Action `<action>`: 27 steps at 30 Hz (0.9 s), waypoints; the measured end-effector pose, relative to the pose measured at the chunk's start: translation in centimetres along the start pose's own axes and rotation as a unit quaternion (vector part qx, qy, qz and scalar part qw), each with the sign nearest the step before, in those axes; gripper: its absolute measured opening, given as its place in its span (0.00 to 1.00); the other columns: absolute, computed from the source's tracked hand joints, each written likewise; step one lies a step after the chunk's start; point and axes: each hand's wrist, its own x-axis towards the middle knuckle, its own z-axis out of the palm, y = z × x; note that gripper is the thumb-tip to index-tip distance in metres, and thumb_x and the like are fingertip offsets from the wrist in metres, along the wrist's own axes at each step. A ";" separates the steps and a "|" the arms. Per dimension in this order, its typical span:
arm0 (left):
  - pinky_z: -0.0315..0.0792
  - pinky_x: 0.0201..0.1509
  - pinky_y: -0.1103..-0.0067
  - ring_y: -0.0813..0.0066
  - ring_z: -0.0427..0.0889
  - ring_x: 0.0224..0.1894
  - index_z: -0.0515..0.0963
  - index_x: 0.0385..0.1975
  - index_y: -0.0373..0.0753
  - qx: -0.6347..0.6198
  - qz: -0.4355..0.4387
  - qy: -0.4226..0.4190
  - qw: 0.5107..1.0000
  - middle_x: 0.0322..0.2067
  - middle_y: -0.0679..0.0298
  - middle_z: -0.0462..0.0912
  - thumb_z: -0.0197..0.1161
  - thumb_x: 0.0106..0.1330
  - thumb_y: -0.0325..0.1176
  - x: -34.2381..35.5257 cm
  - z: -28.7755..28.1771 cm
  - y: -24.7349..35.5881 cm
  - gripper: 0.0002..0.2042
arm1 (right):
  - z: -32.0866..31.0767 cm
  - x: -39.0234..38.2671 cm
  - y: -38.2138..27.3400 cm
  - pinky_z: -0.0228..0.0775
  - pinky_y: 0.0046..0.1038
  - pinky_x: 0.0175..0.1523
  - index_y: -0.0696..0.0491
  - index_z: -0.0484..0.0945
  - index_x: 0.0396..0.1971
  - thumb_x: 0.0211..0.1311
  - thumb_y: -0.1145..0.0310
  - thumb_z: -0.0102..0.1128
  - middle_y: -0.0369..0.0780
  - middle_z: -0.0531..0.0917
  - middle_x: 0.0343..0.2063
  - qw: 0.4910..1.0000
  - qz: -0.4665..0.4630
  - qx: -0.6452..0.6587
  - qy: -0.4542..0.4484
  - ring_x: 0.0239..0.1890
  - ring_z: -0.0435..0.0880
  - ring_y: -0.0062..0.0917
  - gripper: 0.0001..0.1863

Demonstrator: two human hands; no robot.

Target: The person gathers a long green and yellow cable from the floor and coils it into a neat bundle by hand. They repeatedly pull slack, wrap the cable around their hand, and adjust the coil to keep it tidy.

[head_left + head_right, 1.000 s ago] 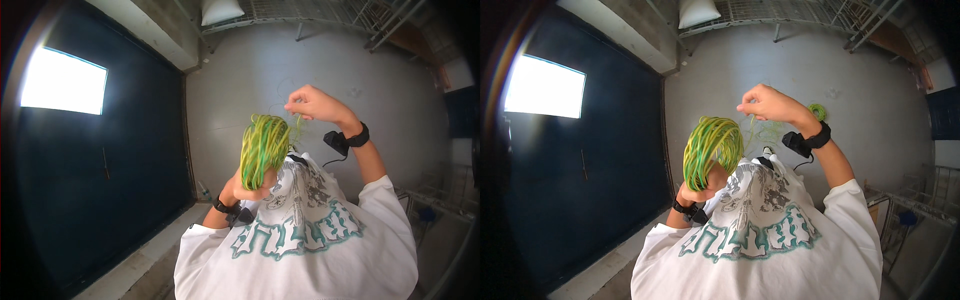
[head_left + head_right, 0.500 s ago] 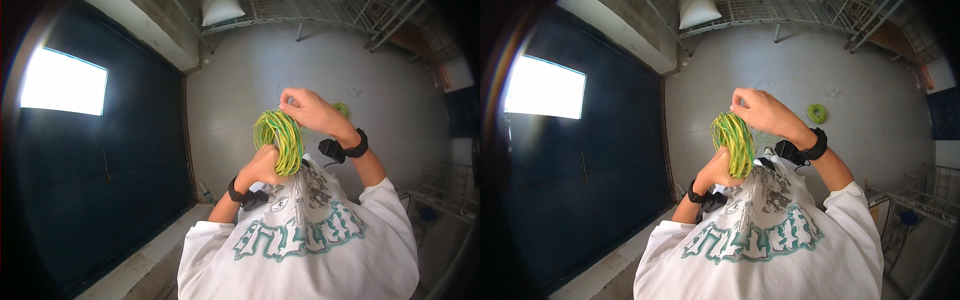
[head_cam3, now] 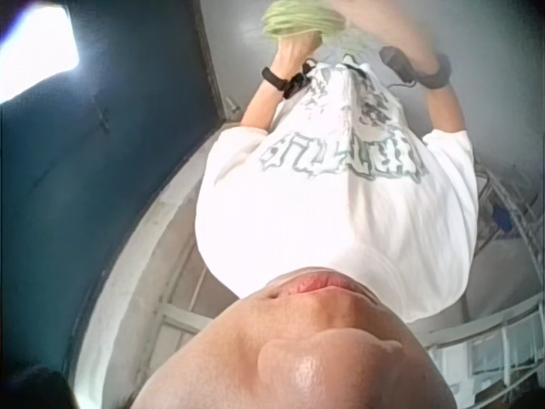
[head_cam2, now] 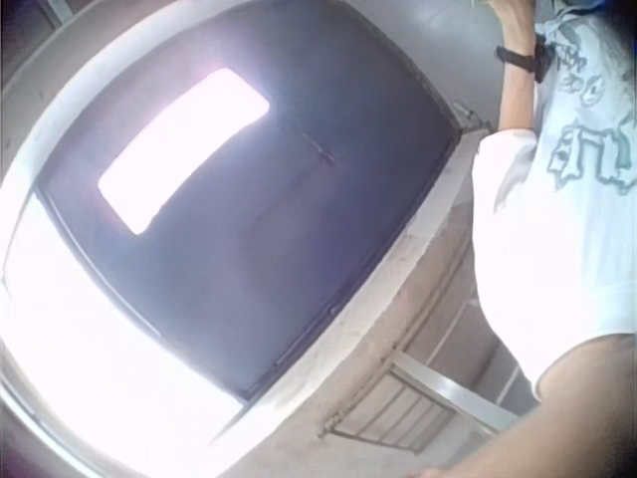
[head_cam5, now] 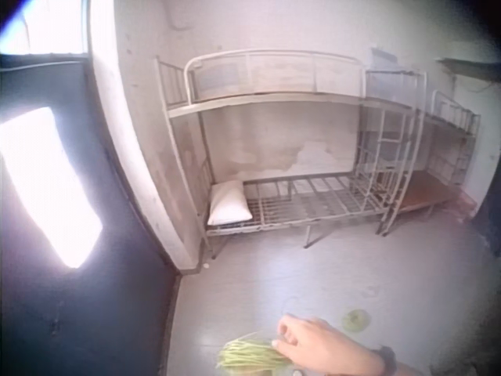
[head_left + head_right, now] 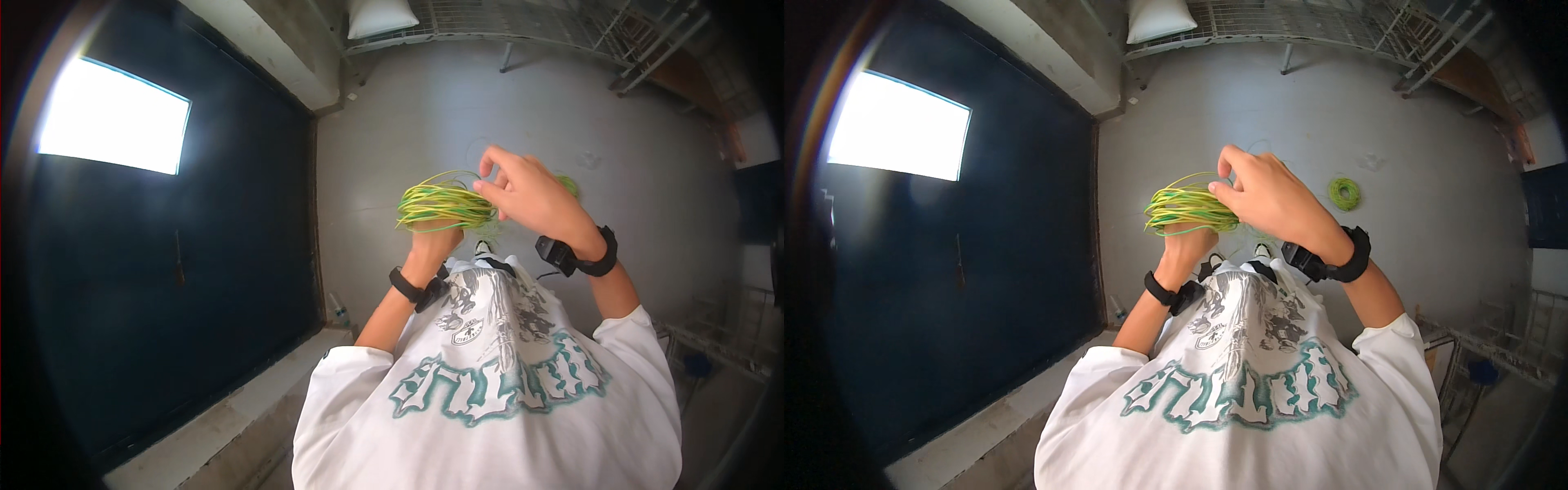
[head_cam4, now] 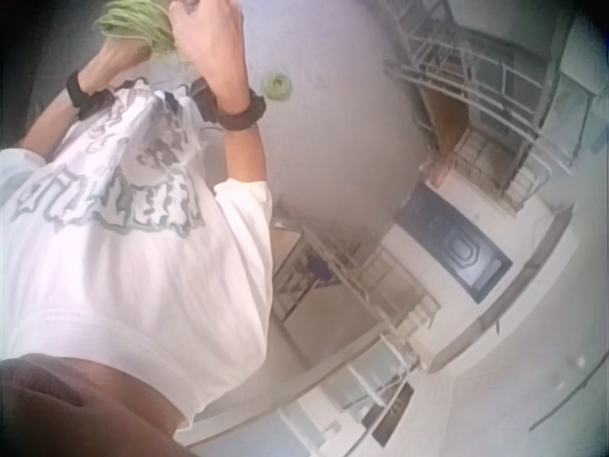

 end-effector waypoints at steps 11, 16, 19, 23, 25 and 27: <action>0.65 0.24 0.75 0.66 0.74 0.20 0.76 0.21 0.37 -0.215 -0.079 0.209 0.951 0.18 0.63 0.77 0.62 0.47 0.26 0.7 -3.1 -1.0 0.02 | 1.1 1.1 6.5 0.49 0.18 0.23 0.55 0.69 0.17 0.66 0.61 0.52 0.26 0.64 0.13 0.961 -0.044 0.201 -0.186 0.17 0.57 0.11 0.19; 0.58 0.17 0.83 0.83 0.65 0.12 0.70 0.14 0.35 -0.475 -0.302 0.190 0.804 0.11 0.70 0.70 0.60 0.55 0.23 0.9 -4.4 0.6 0.09 | 2.1 0.2 7.2 0.47 0.18 0.25 0.53 0.67 0.16 0.67 0.60 0.50 0.26 0.62 0.14 0.943 -0.041 0.285 -0.169 0.19 0.55 0.11 0.20; 0.59 0.18 0.82 0.85 0.64 0.13 0.68 0.12 0.35 -0.497 -0.306 0.189 0.790 0.11 0.72 0.68 0.60 0.56 0.23 0.9 -3.1 1.2 0.12 | 2.5 -0.1 6.1 0.46 0.17 0.26 0.52 0.67 0.16 0.68 0.60 0.48 0.27 0.63 0.15 0.938 -0.066 0.318 -0.123 0.19 0.54 0.11 0.19; 0.66 0.21 0.77 0.72 0.71 0.14 0.73 0.17 0.33 -0.371 -0.139 0.187 0.899 0.13 0.64 0.74 0.63 0.51 0.25 -0.2 -0.3 -0.4 0.06 | 0.8 0.5 3.7 0.47 0.17 0.27 0.53 0.67 0.17 0.68 0.61 0.47 0.28 0.65 0.16 0.916 -0.084 0.390 -0.035 0.20 0.55 0.12 0.19; 0.69 0.22 0.75 0.66 0.75 0.16 0.75 0.19 0.34 -0.252 0.031 0.153 0.955 0.15 0.60 0.76 0.65 0.47 0.26 -1.0 1.2 -1.8 0.05 | -0.4 0.3 2.4 0.48 0.17 0.27 0.54 0.69 0.17 0.67 0.61 0.47 0.29 0.67 0.17 0.886 -0.115 0.447 -0.035 0.20 0.58 0.12 0.19; 0.73 0.25 0.73 0.58 0.79 0.20 0.78 0.22 0.35 -0.153 0.092 0.035 0.983 0.18 0.57 0.79 0.66 0.42 0.28 -2.1 2.4 -2.7 0.07 | -1.0 -0.7 1.4 0.50 0.18 0.27 0.55 0.70 0.17 0.67 0.62 0.47 0.30 0.69 0.17 0.899 -0.135 0.416 -0.038 0.20 0.60 0.12 0.18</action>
